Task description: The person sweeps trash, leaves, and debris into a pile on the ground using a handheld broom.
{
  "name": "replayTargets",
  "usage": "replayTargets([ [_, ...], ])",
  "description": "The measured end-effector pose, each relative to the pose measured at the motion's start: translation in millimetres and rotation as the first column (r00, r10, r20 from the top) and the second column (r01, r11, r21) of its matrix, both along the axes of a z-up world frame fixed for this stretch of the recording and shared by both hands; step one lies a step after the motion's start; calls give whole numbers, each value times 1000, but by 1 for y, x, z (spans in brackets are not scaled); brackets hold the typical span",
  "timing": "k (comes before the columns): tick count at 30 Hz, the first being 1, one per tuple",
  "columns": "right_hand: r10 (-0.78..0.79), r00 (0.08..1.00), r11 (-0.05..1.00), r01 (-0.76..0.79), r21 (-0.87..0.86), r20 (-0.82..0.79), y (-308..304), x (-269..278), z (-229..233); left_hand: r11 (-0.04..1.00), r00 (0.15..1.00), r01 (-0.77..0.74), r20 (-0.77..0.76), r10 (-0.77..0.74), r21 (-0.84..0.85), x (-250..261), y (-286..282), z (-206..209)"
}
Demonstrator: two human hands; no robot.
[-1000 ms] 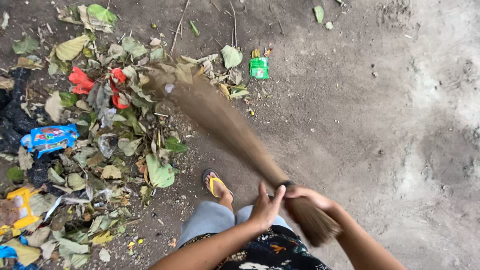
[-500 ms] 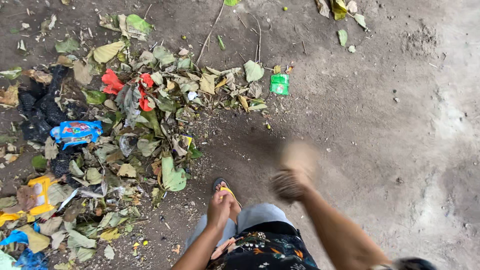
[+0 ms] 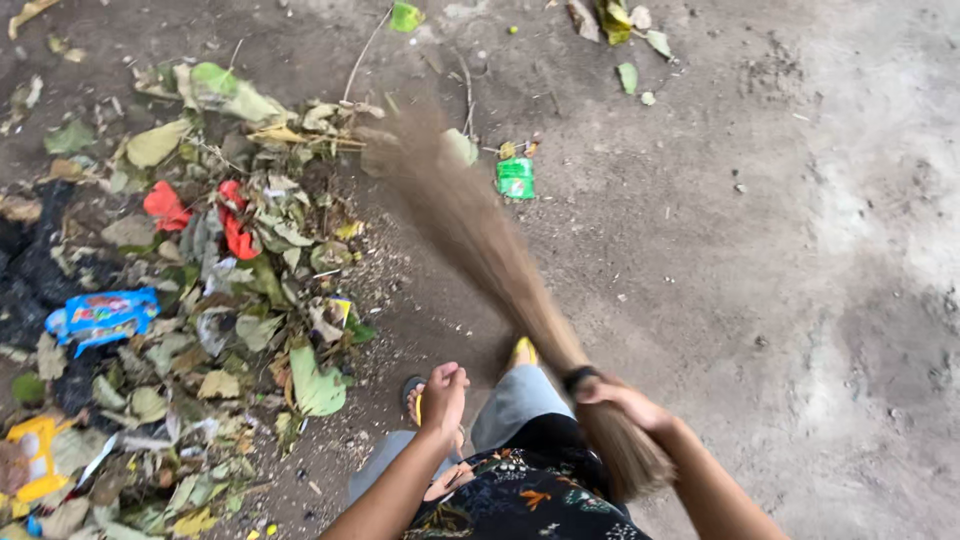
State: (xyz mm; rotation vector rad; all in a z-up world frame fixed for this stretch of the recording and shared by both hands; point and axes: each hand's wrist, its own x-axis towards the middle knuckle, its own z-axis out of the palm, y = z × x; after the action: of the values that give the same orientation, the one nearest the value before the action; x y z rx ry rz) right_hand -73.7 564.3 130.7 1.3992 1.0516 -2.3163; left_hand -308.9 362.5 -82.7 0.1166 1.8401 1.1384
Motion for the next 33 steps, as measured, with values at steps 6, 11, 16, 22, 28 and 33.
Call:
replayTargets([
  [6,-582,769,758,631,-166,266,91,130,-43,988,986,-154,71,153,15,-33,83,52],
  [11,-588,741,797,600,74,324,177,94,-105,962,949,-269,156,274,-55,-55,136,88],
  [16,-23,995,985,6,172,97,194,-41,-178,930,918,-360,153,367,-69,-45,179,93],
  [22,330,943,921,-315,-229,29,262,-116,-134,926,907,-370,187,376,-67,-17,253,102],
  [28,426,901,904,-419,-91,80,335,-29,-39,951,929,-304,203,310,-58,-21,312,106],
  [33,-183,940,920,267,-287,287,326,104,-34,967,936,-245,246,253,-64,-35,354,93],
])
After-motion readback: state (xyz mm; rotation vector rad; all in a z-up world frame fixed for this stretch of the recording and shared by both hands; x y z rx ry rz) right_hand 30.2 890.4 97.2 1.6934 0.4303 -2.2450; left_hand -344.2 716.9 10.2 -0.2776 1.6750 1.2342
